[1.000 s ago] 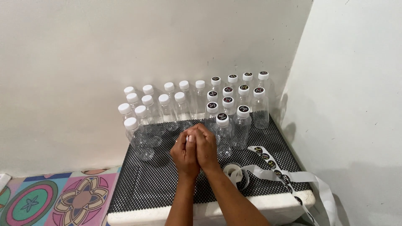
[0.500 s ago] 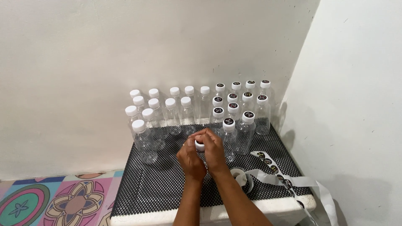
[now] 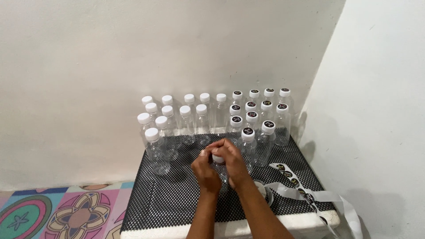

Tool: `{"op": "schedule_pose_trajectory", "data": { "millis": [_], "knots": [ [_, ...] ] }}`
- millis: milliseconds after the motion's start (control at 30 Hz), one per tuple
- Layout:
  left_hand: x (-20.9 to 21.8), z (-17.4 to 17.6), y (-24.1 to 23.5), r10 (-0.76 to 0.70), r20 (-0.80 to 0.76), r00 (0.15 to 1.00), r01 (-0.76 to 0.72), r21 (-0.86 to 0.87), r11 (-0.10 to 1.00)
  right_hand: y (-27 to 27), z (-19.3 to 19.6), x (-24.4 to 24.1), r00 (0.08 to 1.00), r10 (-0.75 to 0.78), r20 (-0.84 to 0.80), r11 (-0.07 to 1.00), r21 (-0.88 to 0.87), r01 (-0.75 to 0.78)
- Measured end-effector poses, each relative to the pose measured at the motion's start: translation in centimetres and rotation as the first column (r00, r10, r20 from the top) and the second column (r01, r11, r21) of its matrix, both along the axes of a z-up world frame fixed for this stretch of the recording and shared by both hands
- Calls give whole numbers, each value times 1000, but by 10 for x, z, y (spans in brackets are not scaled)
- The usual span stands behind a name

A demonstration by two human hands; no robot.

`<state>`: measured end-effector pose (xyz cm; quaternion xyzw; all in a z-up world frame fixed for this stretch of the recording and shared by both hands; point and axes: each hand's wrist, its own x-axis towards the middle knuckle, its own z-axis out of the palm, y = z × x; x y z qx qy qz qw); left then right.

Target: The person applies circular stickers to the caps of clear plastic bottles. They peel each sticker from a roll, place it on a bottle cap, smooth it down, and then set the labeled bottle aside with others.

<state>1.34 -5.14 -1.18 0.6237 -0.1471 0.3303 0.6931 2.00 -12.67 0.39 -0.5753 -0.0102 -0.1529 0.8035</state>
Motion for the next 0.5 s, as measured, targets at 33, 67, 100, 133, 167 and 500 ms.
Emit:
{"op": "schedule_pose_trajectory", "data": {
  "millis": [33,67,100,133,167,500],
  "knots": [
    [-6,7,2,5,-3,1000,-5,0,1000,0,1,1,1000,5,-3,1000,0,-5],
    [-12,14,4,5,30,1000,-5,22,1000,1,3,2,999,23,-23,999,22,-23],
    [-18,23,4,0,69,998,-3,43,999,0,6,3,999,38,-37,998,44,-36],
    [-13,17,4,2,71,998,-5,43,999,1,8,3,999,40,-35,998,44,-38],
    [-9,12,3,-1,64,998,-2,48,999,2,10,3,1000,12,-26,1000,29,-11],
    [-6,10,2,-28,24,999,28,11,1000,2,23,-3,998,23,-52,999,-39,-25]
  ]
}}
